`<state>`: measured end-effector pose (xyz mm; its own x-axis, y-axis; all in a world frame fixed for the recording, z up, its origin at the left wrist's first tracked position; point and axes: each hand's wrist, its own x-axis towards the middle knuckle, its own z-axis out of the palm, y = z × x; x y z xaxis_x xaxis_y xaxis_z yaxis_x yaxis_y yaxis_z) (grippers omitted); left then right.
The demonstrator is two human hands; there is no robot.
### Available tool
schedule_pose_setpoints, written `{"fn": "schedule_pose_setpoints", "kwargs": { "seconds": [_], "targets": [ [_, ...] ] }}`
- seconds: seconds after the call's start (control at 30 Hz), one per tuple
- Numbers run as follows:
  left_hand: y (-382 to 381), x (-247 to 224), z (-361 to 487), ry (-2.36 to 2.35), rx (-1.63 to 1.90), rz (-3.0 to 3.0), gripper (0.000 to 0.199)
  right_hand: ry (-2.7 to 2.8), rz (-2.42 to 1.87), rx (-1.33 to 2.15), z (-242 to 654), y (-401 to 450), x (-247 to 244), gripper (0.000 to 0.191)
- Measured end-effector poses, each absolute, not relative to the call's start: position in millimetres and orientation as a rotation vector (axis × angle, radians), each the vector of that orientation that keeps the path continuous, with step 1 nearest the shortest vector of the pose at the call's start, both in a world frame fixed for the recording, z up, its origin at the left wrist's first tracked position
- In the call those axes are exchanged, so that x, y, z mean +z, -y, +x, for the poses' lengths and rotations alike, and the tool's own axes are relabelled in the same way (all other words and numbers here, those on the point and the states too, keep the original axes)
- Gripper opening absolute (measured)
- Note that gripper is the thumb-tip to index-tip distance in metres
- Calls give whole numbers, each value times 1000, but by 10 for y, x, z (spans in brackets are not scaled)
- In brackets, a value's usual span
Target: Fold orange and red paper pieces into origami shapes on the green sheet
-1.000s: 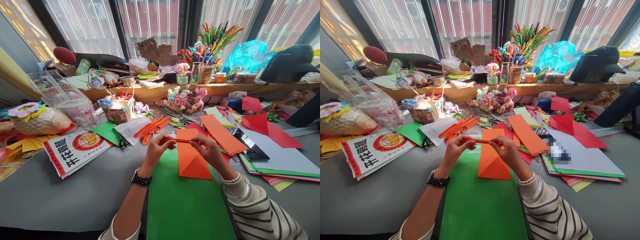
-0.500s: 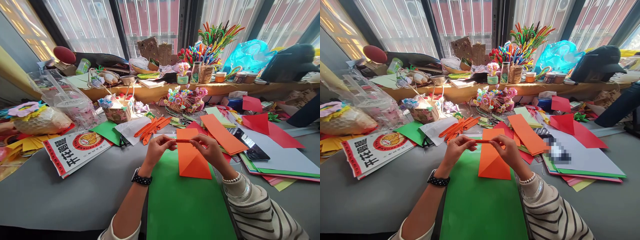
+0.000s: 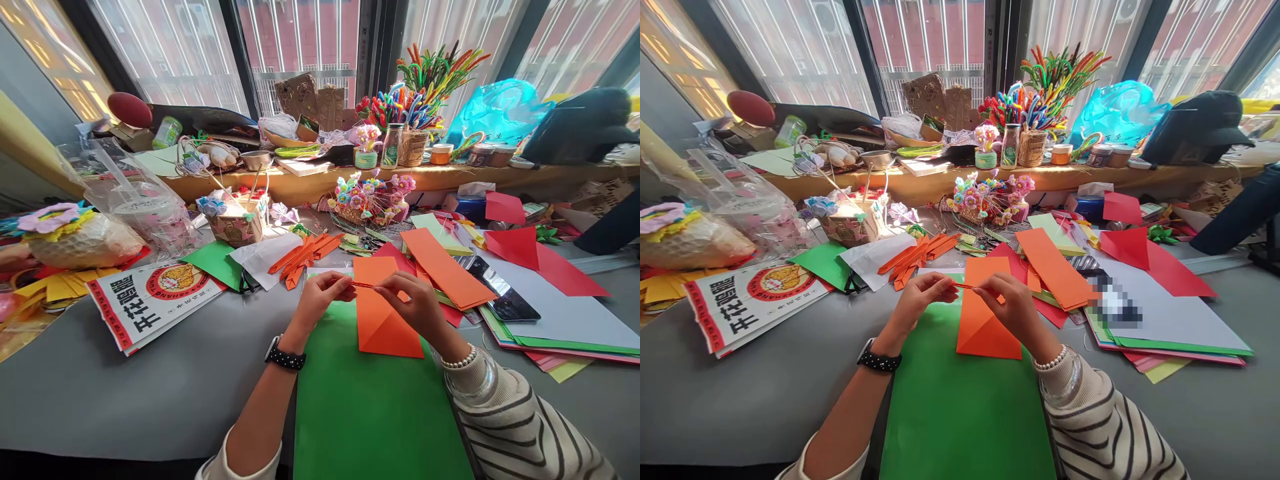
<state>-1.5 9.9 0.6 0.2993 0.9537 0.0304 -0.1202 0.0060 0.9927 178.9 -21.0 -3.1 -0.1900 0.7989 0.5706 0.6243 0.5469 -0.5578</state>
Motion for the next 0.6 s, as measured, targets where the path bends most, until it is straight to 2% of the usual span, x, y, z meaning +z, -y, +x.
{"fn": "schedule_pose_setpoints", "kwargs": {
  "seconds": [0.27,0.6],
  "targets": [
    [-95,-31,4,-925,975,1299,25,2030,-1109,3,1777,165,-152,13],
    [-101,-31,-13,-945,952,1312,24,2058,-1104,50,1754,202,-134,13]
  ]
}}
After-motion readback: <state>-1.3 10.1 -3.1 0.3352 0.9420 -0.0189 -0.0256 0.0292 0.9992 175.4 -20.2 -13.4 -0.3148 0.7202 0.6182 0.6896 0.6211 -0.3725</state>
